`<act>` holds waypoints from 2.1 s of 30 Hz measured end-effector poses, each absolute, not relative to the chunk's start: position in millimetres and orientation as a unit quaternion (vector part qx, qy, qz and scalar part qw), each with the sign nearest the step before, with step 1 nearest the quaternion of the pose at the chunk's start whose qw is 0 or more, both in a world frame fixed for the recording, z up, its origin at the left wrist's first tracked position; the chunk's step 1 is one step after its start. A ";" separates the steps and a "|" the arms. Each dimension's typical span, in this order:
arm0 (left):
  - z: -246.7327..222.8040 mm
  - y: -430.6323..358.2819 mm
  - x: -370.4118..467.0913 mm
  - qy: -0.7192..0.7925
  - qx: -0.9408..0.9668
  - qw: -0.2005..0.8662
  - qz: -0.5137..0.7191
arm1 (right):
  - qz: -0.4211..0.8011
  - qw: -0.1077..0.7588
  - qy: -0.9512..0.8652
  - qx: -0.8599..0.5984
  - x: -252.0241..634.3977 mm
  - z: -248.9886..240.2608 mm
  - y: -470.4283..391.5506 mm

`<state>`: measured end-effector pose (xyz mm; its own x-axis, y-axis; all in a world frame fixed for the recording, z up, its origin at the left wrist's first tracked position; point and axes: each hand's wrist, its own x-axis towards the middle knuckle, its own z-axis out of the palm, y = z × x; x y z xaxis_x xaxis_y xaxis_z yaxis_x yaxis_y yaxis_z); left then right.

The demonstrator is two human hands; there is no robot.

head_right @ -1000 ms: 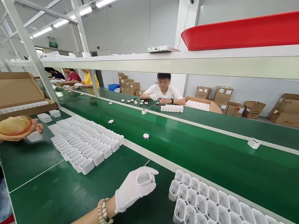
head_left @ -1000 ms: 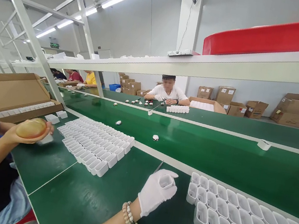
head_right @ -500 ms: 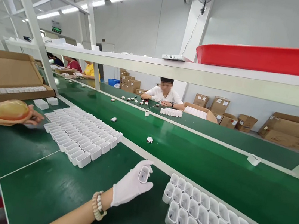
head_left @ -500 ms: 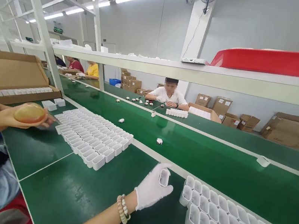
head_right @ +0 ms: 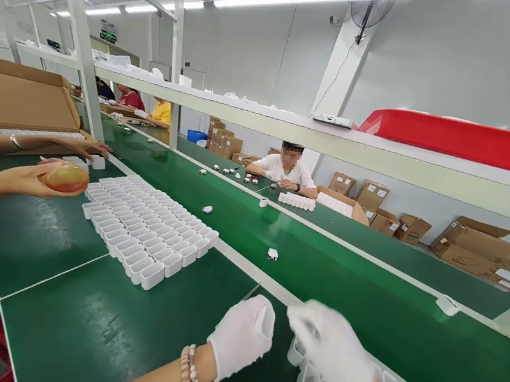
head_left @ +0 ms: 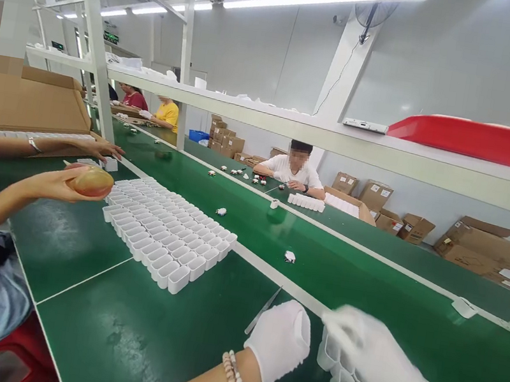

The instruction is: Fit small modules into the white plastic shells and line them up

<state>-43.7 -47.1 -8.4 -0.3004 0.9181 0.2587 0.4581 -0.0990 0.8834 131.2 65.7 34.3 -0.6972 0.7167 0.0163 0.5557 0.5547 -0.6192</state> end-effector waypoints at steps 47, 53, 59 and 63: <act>0.7 -70.6 -27.5 0.583 0.681 0.031 0.441 | -0.016 0.285 -0.937 -0.200 164.1 78.8 -30.8; 10.6 -69.0 -25.4 0.592 0.703 0.044 0.391 | 0.004 0.303 -0.930 -0.207 161.2 76.5 -27.2; 11.5 -68.6 -23.5 0.587 0.705 0.065 0.393 | -0.027 0.326 -0.927 -0.182 165.6 61.8 -25.7; 13.9 -67.1 -21.3 0.569 0.703 0.111 0.411 | -0.047 0.324 -0.931 -0.163 165.5 62.6 -28.8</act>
